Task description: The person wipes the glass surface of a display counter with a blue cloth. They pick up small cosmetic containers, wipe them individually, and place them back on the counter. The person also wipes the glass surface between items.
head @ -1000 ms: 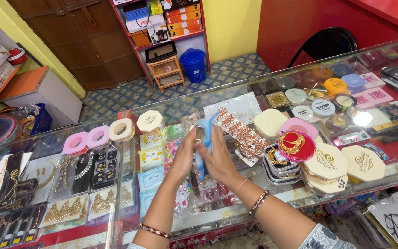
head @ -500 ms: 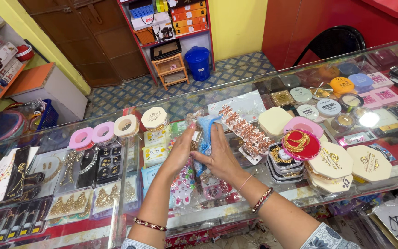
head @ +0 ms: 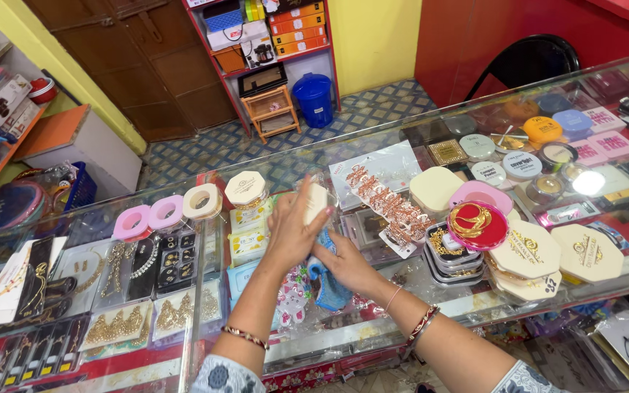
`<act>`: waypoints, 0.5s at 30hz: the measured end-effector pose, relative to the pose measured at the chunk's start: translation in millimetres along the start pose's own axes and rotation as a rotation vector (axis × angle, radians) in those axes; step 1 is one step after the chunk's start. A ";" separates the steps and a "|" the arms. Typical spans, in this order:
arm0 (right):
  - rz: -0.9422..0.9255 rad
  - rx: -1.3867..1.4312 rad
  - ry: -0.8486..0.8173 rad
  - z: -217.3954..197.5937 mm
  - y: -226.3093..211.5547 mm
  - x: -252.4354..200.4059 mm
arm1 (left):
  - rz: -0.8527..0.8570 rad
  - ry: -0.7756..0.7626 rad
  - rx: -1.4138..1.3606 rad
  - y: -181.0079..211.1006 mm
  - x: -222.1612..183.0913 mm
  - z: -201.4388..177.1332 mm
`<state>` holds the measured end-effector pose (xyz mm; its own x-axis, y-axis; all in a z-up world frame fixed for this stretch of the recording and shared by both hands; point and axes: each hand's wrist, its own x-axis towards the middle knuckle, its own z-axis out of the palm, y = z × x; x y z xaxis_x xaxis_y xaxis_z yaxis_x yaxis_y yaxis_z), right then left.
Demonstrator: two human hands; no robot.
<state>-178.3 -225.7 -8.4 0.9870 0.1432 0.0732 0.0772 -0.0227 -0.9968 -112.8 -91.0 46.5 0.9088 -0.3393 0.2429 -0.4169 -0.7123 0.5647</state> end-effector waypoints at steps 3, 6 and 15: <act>0.119 -0.342 0.044 -4.9 -12.3 -6.3 | 0.131 0.131 0.119 -25.2 19.6 7.0; -0.103 -0.571 0.217 -3.7 -21.0 -15.4 | 0.160 0.160 0.193 -44.1 38.4 13.1; -0.346 -0.950 0.280 -5.8 -21.0 -24.6 | 0.070 0.028 0.341 -67.8 78.6 26.5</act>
